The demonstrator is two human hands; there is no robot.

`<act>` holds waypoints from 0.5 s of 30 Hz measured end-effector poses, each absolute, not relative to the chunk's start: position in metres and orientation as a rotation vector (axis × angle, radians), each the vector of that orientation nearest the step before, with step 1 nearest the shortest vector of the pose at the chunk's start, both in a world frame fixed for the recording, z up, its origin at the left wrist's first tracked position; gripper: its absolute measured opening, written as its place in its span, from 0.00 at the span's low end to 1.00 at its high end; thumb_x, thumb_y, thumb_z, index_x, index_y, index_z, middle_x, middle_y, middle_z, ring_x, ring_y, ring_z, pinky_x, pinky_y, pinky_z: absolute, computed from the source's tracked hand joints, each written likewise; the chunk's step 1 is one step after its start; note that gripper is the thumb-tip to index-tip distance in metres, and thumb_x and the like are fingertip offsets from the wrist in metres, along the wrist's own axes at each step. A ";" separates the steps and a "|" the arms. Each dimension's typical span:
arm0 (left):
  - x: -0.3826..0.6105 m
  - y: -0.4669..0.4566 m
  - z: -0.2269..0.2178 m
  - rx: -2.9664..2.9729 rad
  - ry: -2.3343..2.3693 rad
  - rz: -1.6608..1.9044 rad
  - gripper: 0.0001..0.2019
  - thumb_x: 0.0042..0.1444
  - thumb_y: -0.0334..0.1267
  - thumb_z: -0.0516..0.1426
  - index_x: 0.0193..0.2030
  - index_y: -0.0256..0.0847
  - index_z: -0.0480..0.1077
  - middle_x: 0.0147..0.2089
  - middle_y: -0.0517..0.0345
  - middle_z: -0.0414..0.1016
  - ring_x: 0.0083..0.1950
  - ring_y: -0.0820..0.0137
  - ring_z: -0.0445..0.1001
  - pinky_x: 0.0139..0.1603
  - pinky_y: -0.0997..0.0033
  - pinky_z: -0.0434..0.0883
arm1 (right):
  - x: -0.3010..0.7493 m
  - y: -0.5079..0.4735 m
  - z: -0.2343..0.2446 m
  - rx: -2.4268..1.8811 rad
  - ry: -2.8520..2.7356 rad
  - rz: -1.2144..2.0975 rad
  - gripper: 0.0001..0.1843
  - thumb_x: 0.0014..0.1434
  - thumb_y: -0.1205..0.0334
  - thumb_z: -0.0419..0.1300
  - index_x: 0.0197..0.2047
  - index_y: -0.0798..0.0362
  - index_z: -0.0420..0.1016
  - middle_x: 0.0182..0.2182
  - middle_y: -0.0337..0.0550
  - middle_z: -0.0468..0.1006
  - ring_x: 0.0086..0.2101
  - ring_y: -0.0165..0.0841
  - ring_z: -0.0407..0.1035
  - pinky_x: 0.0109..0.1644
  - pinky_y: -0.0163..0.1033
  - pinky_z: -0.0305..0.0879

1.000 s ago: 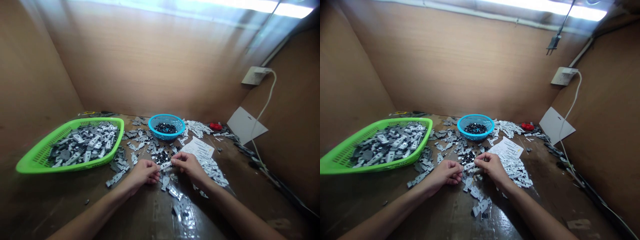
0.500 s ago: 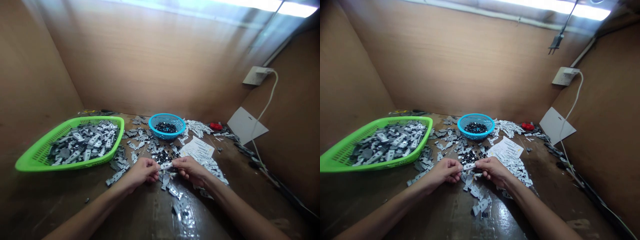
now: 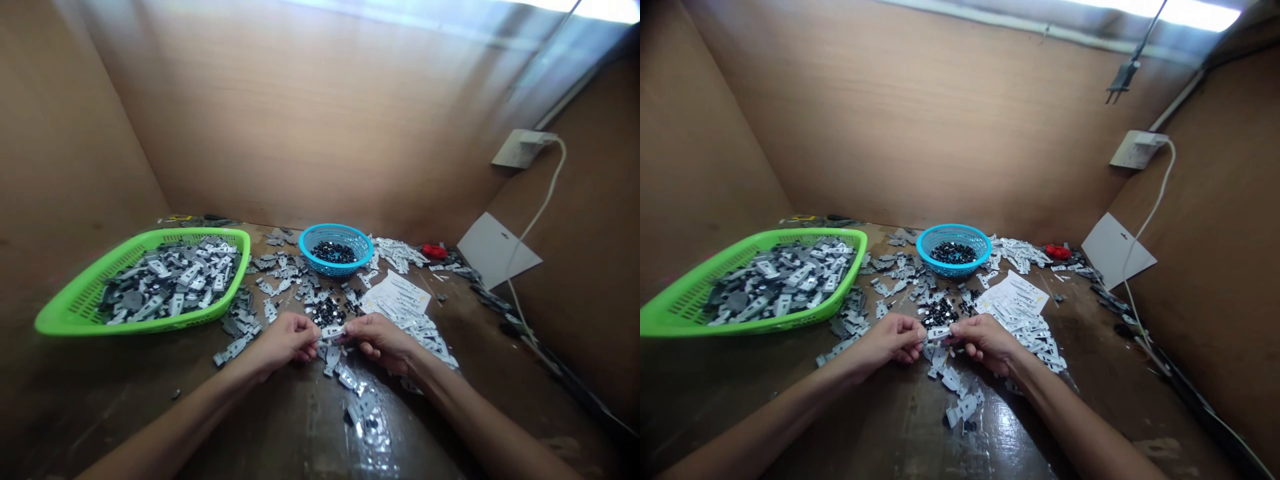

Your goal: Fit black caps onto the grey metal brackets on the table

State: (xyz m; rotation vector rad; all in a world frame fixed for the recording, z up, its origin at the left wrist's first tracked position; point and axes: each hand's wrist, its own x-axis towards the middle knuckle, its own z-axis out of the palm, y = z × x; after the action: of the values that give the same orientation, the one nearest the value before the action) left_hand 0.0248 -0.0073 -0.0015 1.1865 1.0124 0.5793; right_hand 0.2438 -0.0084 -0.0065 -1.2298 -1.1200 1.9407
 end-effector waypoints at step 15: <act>0.026 -0.005 -0.005 1.245 1.082 0.721 0.16 0.48 0.50 0.56 0.33 0.37 0.65 0.26 0.60 0.69 0.25 0.76 0.69 0.25 0.78 0.66 | 0.230 -0.014 -0.006 -1.251 -1.200 1.623 0.18 0.47 0.52 0.63 0.29 0.62 0.75 0.11 0.34 0.65 0.12 0.18 0.45 0.15 0.29 0.36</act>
State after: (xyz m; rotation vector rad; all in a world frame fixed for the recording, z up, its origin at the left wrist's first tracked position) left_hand 0.0264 -0.0048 -0.0050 1.2450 1.0818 0.7207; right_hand 0.2298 -0.0144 -0.0056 -1.2505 -1.2002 1.6228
